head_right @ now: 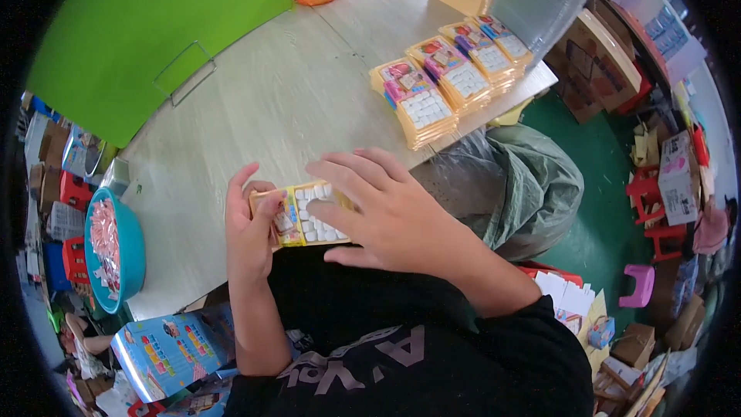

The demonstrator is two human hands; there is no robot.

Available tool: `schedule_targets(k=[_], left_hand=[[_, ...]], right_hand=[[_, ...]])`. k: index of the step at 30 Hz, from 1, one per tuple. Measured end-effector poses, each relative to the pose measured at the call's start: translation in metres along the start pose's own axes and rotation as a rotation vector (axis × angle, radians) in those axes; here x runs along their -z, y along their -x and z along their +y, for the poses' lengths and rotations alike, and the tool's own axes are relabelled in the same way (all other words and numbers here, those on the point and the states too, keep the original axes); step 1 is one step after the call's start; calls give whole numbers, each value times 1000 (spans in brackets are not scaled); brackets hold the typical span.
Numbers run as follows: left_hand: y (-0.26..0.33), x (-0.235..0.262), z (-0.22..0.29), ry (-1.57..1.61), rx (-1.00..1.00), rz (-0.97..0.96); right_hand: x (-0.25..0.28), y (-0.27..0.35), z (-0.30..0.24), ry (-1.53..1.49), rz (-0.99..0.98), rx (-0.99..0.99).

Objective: Assembling cardboard product boxes and filling them with small pre-packaged items.

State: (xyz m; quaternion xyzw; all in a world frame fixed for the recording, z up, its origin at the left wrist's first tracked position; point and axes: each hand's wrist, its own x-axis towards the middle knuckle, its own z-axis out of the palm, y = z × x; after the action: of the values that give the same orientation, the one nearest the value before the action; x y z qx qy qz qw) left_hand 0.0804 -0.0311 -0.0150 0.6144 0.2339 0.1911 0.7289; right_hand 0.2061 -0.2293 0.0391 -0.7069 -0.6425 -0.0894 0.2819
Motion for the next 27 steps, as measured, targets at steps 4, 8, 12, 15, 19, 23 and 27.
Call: schedule_targets(k=[4,8,12,15,19,23,27], left_hand=[[-17,-13,0,62,4,-24],[-30,-26,-7,67,-131,-15],[-28,-17,-31,-249,-218,-1],[-25,-21,-39,-724,-394,-69],[-19,-28,-36,-1007,-511,-92],[-17,-35,-37,-1122,-537,-117],[-21,-33,-41,-1227,-571,-146]], right_hand=[[-9,8,16,14,-46,-95],[-2,27,42,53,157,-205],[2,30,72,345,351,-521],[-3,28,88,466,360,-632],[-15,21,88,552,318,-709],[-17,21,86,645,297,-738],[-19,25,87,613,358,-709]])
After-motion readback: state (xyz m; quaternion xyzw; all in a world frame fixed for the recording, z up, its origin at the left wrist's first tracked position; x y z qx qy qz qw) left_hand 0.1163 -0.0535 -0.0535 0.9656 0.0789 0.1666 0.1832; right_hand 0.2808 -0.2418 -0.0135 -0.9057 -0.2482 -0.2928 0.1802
